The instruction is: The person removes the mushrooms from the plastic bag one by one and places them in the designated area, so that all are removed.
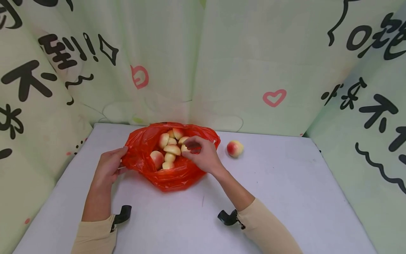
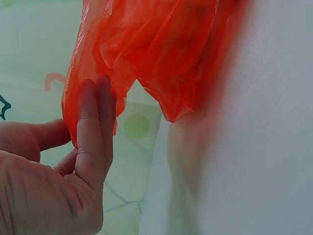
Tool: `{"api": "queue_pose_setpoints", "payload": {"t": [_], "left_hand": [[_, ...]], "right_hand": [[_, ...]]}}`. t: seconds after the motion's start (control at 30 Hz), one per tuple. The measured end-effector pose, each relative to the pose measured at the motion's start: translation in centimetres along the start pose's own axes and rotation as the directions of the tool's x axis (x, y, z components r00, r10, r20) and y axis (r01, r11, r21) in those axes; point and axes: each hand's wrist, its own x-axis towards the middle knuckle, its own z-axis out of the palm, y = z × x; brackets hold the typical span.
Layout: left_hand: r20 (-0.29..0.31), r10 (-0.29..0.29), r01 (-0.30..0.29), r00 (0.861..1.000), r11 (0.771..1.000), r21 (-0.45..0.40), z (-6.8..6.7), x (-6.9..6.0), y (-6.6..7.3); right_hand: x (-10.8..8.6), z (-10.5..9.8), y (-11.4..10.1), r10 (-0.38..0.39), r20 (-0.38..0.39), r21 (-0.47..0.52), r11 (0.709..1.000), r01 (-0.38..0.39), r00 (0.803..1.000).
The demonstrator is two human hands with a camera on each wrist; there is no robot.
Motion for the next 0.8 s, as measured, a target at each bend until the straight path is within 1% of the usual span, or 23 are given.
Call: {"api": "queue_pose_setpoints", "payload": {"t": [0.13,0.3,0.43,0.63,0.8], "left_hand": [[-0.004,0.012,-0.012,1.000,1.000,0.001,0.0,0.0,0.0],[0.001,0.027,-0.027,1.000,1.000,-0.004,-0.1,0.0,0.1],[0.002,0.022,-0.022,1.000,1.000,0.001,0.0,0.0,0.1],[0.010,0.034,-0.034,0.999,0.999,0.000,0.1,0.1,0.0],[0.011,0.042,-0.042,0.999,0.999,0.000,0.2,0.1,-0.1]], "right_hand": [[-0.1,0.8,0.0,0.014,0.062,-0.039,0.999,-0.012,0.998],[-0.1,1.7,-0.2,0.019,0.128,-0.089,0.996,-0.008,0.992],[-0.2,2.4,0.0,0.026,0.178,-0.117,0.993,-0.005,0.984],[-0.6,3.2,0.2,0.029,0.223,-0.135,0.991,0.001,0.974],[-0.9,4.0,0.4,0.010,0.255,-0.180,0.983,0.037,0.967]]}}
